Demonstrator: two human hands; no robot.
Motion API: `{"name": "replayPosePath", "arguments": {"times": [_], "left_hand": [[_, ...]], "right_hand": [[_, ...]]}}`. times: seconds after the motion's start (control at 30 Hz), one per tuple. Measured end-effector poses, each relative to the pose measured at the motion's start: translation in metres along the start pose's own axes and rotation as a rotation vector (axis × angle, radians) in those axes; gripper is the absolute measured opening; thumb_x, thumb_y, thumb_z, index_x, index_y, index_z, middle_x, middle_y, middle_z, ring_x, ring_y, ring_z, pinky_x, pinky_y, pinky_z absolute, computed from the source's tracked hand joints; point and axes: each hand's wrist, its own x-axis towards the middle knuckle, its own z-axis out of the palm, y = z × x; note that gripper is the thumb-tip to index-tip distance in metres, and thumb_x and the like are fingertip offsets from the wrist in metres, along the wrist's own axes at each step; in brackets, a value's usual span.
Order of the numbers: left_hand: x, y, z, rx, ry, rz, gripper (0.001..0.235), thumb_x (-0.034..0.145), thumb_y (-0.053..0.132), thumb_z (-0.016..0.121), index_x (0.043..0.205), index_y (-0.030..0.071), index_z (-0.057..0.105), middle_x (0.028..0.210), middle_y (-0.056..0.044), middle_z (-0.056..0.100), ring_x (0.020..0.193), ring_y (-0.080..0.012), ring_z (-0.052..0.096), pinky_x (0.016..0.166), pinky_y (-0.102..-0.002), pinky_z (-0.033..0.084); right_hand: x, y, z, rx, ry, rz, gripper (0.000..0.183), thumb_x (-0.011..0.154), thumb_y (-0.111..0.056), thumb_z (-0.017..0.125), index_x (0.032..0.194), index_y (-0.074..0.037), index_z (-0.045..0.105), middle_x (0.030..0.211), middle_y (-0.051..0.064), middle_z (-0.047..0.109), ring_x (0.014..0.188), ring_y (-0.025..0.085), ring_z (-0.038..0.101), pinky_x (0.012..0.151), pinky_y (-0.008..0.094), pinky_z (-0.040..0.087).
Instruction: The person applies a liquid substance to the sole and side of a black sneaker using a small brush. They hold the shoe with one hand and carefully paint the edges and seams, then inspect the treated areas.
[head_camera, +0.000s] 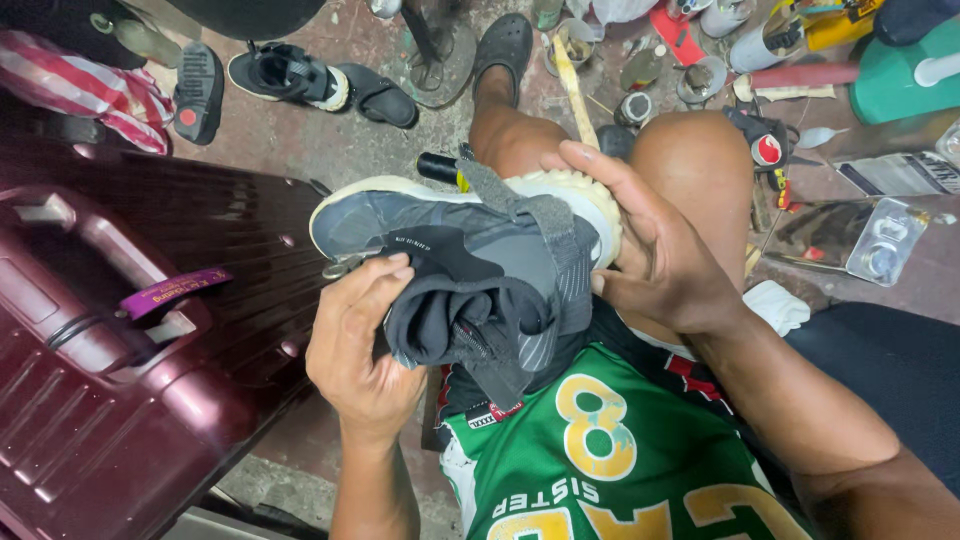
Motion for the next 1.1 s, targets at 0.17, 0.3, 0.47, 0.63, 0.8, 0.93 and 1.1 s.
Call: {"name": "replayPosePath", "arguments": {"times": [0.17,0.3,0.47,0.63,0.8,0.93,1.1], "left_hand": [[-0.012,-0.007,0.002,-0.067,0.017,-0.070,0.033,0.093,0.016,0.080,0.117,0.000,0.066,0.120,-0.017,0.071,0.104,-0.0265,0.072,0.096,-0.033,0.058],[-0.019,-0.012,0.003,-0.097,0.004,-0.096,0.031,0.092,0.014,0.078,0.118,0.000,0.066,0.119,-0.018,0.070,0.105,-0.0268,0.072,0.096,-0.033,0.058],[-0.025,-0.014,-0.004,0.023,-0.038,-0.077,0.036,0.087,0.020,0.083,0.115,0.003,0.069,0.118,-0.015,0.073,0.104,-0.0273,0.072,0.090,-0.032,0.059],[-0.027,-0.016,-0.004,0.089,-0.093,-0.018,0.041,0.084,0.026,0.086,0.115,0.003,0.071,0.117,-0.014,0.073,0.103,-0.0284,0.073,0.088,-0.034,0.059],[-0.029,-0.017,-0.002,0.089,-0.136,-0.016,0.040,0.086,0.025,0.086,0.116,0.004,0.071,0.117,-0.014,0.073,0.104,-0.0287,0.073,0.088,-0.034,0.059],[-0.029,-0.021,-0.003,0.088,-0.152,-0.024,0.040,0.086,0.026,0.085,0.116,0.004,0.070,0.116,-0.014,0.073,0.105,-0.0293,0.074,0.088,-0.034,0.060],[-0.031,-0.024,-0.004,0.078,-0.163,-0.042,0.043,0.085,0.027,0.086,0.116,0.004,0.070,0.116,-0.014,0.072,0.105,-0.0292,0.074,0.088,-0.034,0.060]], "right_hand": [[-0.003,-0.004,-0.015,-0.030,-0.006,0.102,0.066,0.096,-0.005,0.056,0.159,0.002,0.039,0.156,0.016,0.053,0.148,0.023,0.050,0.126,0.034,0.036],[-0.002,-0.005,-0.018,-0.454,-0.073,-0.032,0.061,0.095,-0.001,0.060,0.154,0.002,0.043,0.150,0.014,0.055,0.145,0.023,0.050,0.124,0.034,0.036],[-0.001,-0.015,-0.009,-0.747,-0.151,-0.102,0.066,0.087,0.002,0.069,0.149,-0.003,0.049,0.136,0.014,0.062,0.126,0.024,0.061,0.106,0.035,0.048],[-0.006,-0.016,0.001,-0.882,-0.087,0.212,0.067,0.080,-0.001,0.070,0.143,-0.014,0.052,0.121,0.008,0.065,0.069,0.020,0.065,0.062,0.034,0.054],[-0.007,-0.014,0.002,-0.932,-0.105,0.175,0.068,0.080,-0.005,0.067,0.145,-0.012,0.049,0.120,0.011,0.063,0.067,0.021,0.067,0.063,0.036,0.054],[-0.007,-0.012,-0.003,-0.897,-0.151,0.205,0.066,0.082,-0.008,0.066,0.145,-0.013,0.050,0.119,0.010,0.063,0.066,0.021,0.067,0.063,0.035,0.053],[-0.008,-0.005,-0.011,-0.890,-0.232,0.066,0.065,0.085,-0.009,0.067,0.147,-0.010,0.049,0.115,0.013,0.061,0.088,0.027,0.065,0.075,0.039,0.052]]}}
